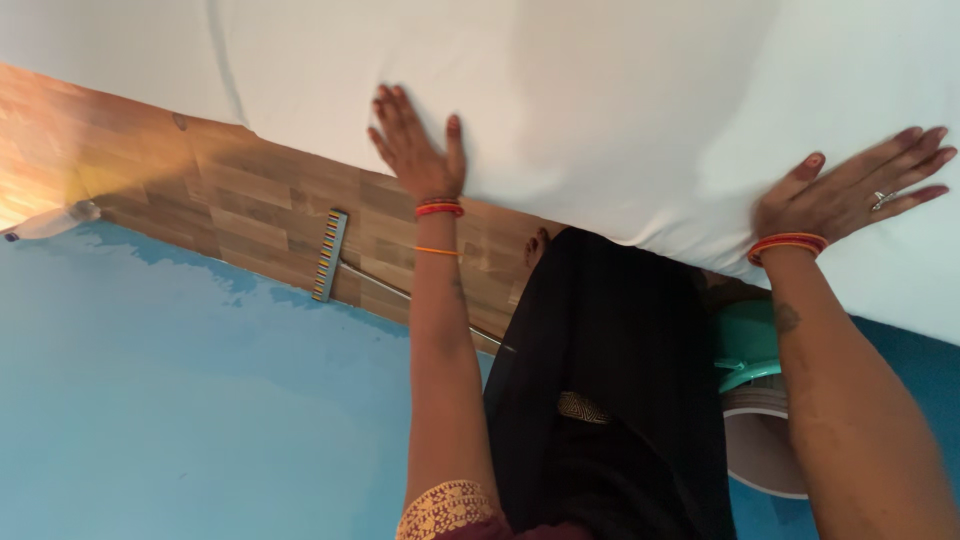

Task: The person smooths a white sheet on a mattress by hand, pressing and sliding their palms across the surface and tucking the edges under the mattress.

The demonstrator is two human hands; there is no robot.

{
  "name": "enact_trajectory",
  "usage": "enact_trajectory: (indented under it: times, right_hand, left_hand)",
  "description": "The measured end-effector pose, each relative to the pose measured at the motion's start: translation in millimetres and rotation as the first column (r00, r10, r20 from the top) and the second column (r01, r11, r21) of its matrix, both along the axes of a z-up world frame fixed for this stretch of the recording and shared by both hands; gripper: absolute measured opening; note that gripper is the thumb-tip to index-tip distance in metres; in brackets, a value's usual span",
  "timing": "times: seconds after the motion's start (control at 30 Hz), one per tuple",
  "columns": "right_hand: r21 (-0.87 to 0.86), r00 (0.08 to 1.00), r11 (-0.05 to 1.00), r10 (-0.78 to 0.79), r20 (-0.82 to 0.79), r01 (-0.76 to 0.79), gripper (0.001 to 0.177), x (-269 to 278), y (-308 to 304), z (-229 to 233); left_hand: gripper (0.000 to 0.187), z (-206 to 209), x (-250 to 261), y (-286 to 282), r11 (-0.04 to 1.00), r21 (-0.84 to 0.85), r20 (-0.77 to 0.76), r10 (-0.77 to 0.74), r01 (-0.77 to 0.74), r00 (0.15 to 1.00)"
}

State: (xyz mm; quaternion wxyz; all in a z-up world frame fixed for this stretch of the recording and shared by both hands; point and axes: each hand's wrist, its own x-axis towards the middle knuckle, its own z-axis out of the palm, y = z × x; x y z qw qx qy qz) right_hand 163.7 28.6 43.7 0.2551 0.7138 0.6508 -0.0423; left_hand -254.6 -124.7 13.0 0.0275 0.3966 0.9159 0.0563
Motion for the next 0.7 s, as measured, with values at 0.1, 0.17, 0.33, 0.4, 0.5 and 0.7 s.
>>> enact_trajectory:
  times: [0.1, 0.17, 0.33, 0.4, 0.5, 0.7]
  right_hand:
    - [-0.018, 1.000, 1.000, 0.005, -0.003, -0.005, 0.073, 1, 0, 0]
    - [-0.031, 0.999, 0.999, -0.032, 0.009, 0.032, 0.077, -1, 2, 0]
    - [-0.009, 1.000, 1.000, -0.025, -0.004, 0.025, 0.074, 2, 0, -5]
    - [-0.008, 1.000, 1.000, -0.020, 0.002, 0.020, 0.074, 3, -1, -10]
    - [-0.027, 0.993, 0.999, -0.019, 0.117, 0.023, 0.076, 5, -3, -19]
    - [0.092, 0.996, 0.992, -0.080, -0.039, 0.084, 0.076, 5, -10, -33]
  left_hand:
    - [0.083, 1, -25, -4, 0.991, -0.045, 0.008, 0.125, -0.124, 0.992]
    - [0.083, -4, -33, 4, 0.979, -0.035, 0.022, 0.202, -0.201, 0.979]
    - [0.087, -13, -34, 16, 0.961, 0.043, 0.081, 0.269, -0.273, 0.960]
    - [0.087, -15, -37, 22, 0.979, 0.015, -0.006, 0.205, -0.205, 0.979]
    - [0.087, -12, -55, 29, 0.946, -0.064, 0.015, 0.321, -0.319, 0.947]
    - [0.085, -14, -53, 27, 0.950, -0.008, 0.007, 0.311, -0.311, 0.950]
